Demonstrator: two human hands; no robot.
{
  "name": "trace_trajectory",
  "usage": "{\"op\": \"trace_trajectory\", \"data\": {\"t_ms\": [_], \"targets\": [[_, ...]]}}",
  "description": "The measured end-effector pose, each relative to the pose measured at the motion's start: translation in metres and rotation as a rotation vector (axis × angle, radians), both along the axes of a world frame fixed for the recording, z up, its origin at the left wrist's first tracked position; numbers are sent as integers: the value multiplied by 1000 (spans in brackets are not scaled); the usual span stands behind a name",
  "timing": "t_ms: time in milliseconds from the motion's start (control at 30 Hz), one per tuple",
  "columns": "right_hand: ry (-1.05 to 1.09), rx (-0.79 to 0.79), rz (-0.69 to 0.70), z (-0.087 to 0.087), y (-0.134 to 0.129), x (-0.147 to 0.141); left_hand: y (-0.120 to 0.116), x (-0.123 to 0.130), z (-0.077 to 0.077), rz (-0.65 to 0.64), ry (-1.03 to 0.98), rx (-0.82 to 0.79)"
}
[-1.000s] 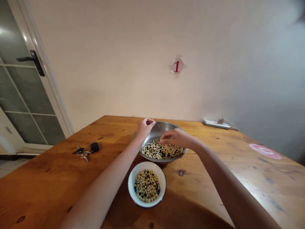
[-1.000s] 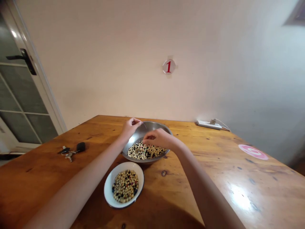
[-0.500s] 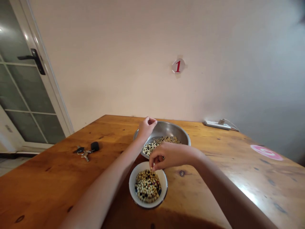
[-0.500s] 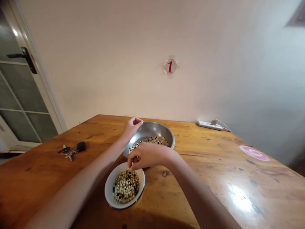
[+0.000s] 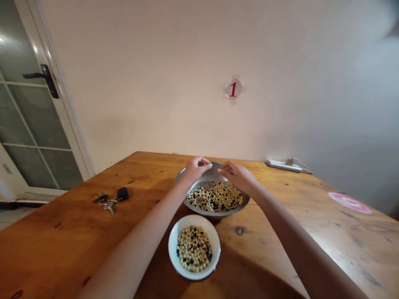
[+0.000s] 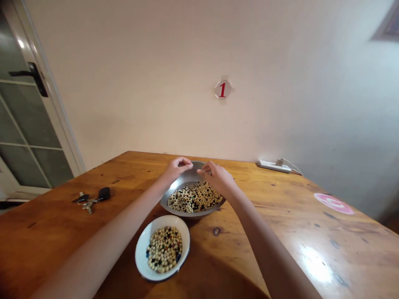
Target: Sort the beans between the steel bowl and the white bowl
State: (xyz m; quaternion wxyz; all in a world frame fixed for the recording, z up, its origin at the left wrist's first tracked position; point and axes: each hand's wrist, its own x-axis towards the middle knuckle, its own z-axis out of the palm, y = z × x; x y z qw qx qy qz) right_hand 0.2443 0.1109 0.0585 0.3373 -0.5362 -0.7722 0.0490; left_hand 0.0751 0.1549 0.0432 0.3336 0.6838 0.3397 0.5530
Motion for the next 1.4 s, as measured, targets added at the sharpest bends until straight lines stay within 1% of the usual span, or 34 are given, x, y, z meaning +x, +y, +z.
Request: {"op": "trace_trajectory", "data": {"t_ms": [67,133,233,300,367,433,567,733,900,1000,1133,1200,1300,1367,1400], "targets": [[43,-11,103,-5,7,6,-2,1,1,-107,50,0],[-1,35,179,-8,10,5,-4,2,2,-154,89,6],[-102,153,213,-9,9,2,-6,2,3,-183,126,-52],[-129,184,226,-9,9,2,-5,3,3,-185,163,-88],[-134,184,237,-10,11,4,-3,3,3,-161,186,-83],[-132,170,259,-10,12,6,-1,3,2,-142,170,-77],[-120,123,305,-10,12,8,3,3,1,-149,86,-130],[-98,30,383,-11,11,9,2,3,3,-100,-25,-164],[-66,-33,418,-9,9,10,0,3,5,-107,-94,-209],[-60,-93,447,-9,8,10,-1,3,5,-115,-120,-198],[-62,-155,487,-11,8,11,-1,4,6,-142,-203,-165],[-21,-164,463,-12,8,13,-1,6,7,-119,-192,-181],[24,-187,425,-12,9,14,-4,8,9,-74,-117,-255],[43,-205,416,-12,9,15,-6,8,9,-108,-73,-311],[55,-213,414,-12,8,15,-7,8,9,-155,-50,-337]]}}
